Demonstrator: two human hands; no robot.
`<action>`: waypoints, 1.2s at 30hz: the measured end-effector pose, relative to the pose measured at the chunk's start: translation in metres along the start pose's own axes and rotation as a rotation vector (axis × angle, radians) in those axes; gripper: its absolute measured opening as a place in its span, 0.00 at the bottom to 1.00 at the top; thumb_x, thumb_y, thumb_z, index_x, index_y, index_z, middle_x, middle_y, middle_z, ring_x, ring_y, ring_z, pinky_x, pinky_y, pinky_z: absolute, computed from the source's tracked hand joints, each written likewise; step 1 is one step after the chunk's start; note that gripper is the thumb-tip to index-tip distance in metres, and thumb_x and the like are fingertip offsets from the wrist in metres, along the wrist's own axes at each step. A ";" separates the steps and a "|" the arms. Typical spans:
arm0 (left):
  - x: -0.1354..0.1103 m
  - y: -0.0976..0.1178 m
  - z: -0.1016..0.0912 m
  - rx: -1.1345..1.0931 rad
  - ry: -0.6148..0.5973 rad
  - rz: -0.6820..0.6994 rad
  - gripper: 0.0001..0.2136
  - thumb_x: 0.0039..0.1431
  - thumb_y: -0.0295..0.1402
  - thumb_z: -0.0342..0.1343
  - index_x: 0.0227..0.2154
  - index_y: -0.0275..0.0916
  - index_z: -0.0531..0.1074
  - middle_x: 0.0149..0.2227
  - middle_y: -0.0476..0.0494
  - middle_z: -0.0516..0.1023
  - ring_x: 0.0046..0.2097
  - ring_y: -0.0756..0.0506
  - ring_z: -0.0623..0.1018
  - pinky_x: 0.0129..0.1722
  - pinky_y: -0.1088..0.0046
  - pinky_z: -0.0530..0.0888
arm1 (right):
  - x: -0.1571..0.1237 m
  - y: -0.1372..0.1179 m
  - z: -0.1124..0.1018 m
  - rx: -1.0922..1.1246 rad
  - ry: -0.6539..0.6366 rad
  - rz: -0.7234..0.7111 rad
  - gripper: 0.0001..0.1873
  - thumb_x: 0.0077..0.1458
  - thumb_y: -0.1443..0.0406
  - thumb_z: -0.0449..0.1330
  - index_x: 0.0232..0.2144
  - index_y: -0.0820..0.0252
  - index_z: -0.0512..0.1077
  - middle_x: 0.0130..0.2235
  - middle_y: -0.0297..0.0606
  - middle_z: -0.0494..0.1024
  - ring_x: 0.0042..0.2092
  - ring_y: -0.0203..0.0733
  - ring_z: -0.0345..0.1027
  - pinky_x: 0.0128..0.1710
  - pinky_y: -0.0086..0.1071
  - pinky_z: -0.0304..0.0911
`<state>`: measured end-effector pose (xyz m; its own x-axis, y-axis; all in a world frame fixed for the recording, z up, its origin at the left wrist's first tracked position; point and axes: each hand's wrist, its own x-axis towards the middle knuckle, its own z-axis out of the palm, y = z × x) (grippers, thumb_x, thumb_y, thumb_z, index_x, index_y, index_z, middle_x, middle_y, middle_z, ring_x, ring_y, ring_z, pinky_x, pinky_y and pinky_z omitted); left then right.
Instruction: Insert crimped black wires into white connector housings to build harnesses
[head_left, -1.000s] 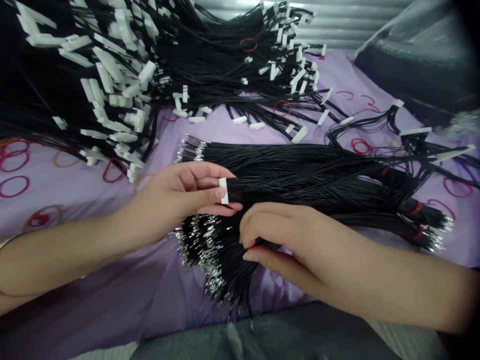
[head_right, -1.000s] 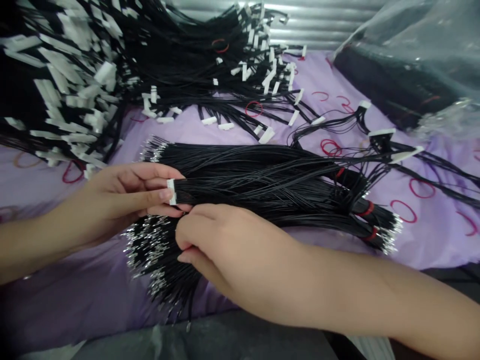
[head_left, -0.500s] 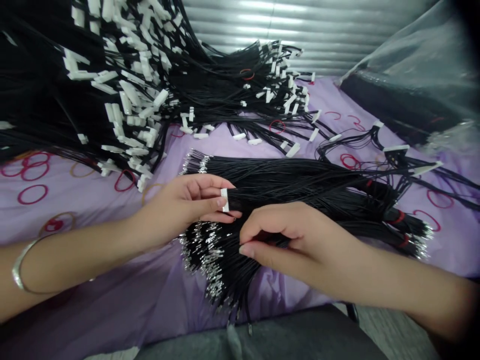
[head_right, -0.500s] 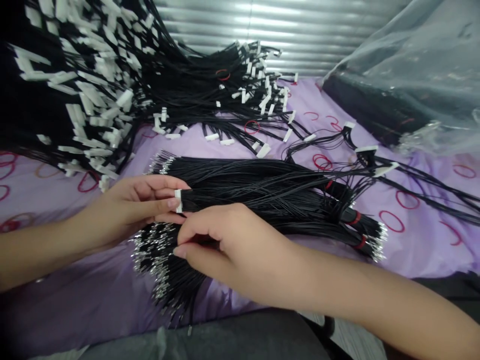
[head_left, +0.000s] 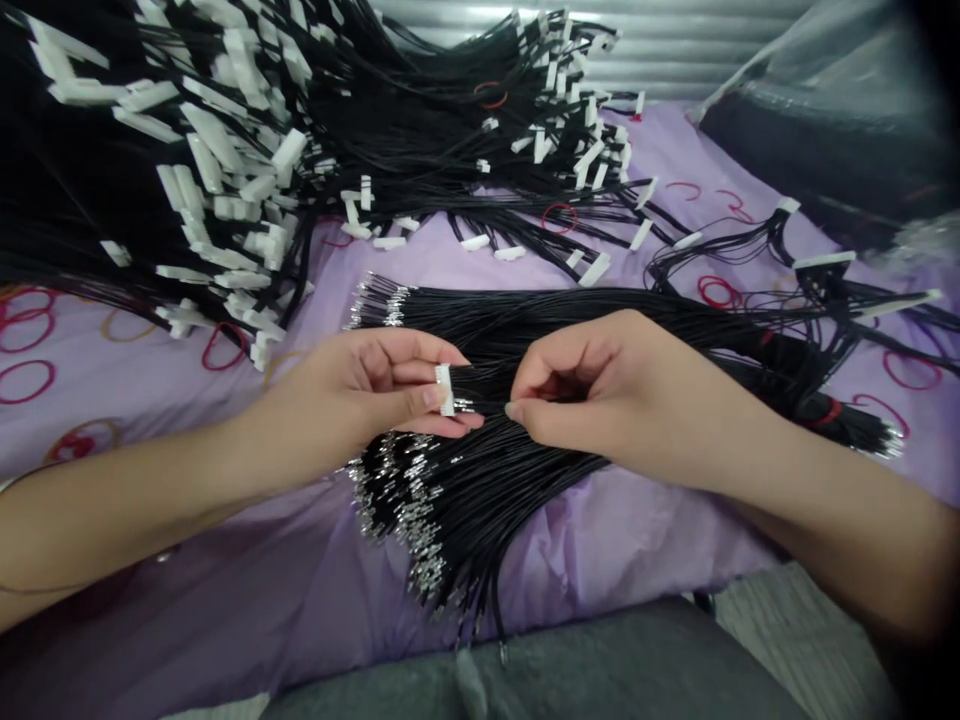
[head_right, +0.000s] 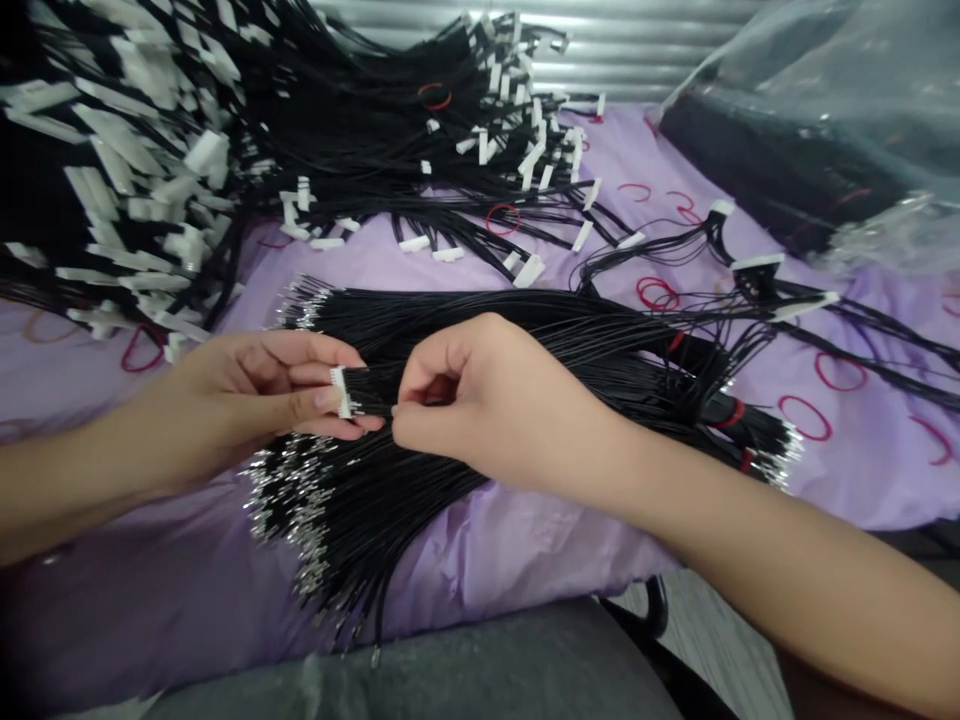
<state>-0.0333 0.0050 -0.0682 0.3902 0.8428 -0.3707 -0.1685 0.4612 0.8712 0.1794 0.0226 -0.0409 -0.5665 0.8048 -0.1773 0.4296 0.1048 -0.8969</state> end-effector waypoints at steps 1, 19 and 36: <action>0.000 0.001 0.001 0.006 0.003 -0.002 0.09 0.55 0.17 0.64 0.34 0.37 0.79 0.27 0.50 0.85 0.33 0.48 0.86 0.35 0.82 0.82 | 0.001 0.000 0.000 -0.006 0.007 -0.002 0.06 0.46 0.73 0.61 0.19 0.64 0.72 0.18 0.26 0.68 0.21 0.24 0.54 0.18 0.19 0.49; 0.000 0.002 0.002 0.024 0.007 0.007 0.11 0.54 0.16 0.63 0.34 0.38 0.79 0.27 0.51 0.85 0.33 0.48 0.86 0.34 0.85 0.82 | 0.001 0.002 0.002 -0.045 0.042 -0.012 0.07 0.45 0.72 0.60 0.18 0.62 0.71 0.18 0.27 0.67 0.21 0.26 0.55 0.18 0.23 0.50; -0.001 0.002 0.000 0.044 0.015 0.006 0.08 0.55 0.19 0.64 0.35 0.37 0.78 0.29 0.49 0.86 0.33 0.47 0.86 0.34 0.83 0.82 | -0.001 0.001 0.004 -0.074 0.075 -0.032 0.07 0.46 0.72 0.61 0.19 0.62 0.72 0.19 0.27 0.68 0.22 0.27 0.56 0.19 0.24 0.50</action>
<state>-0.0343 0.0051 -0.0664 0.3755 0.8496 -0.3704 -0.1302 0.4440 0.8865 0.1778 0.0200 -0.0433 -0.5274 0.8417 -0.1154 0.4645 0.1718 -0.8688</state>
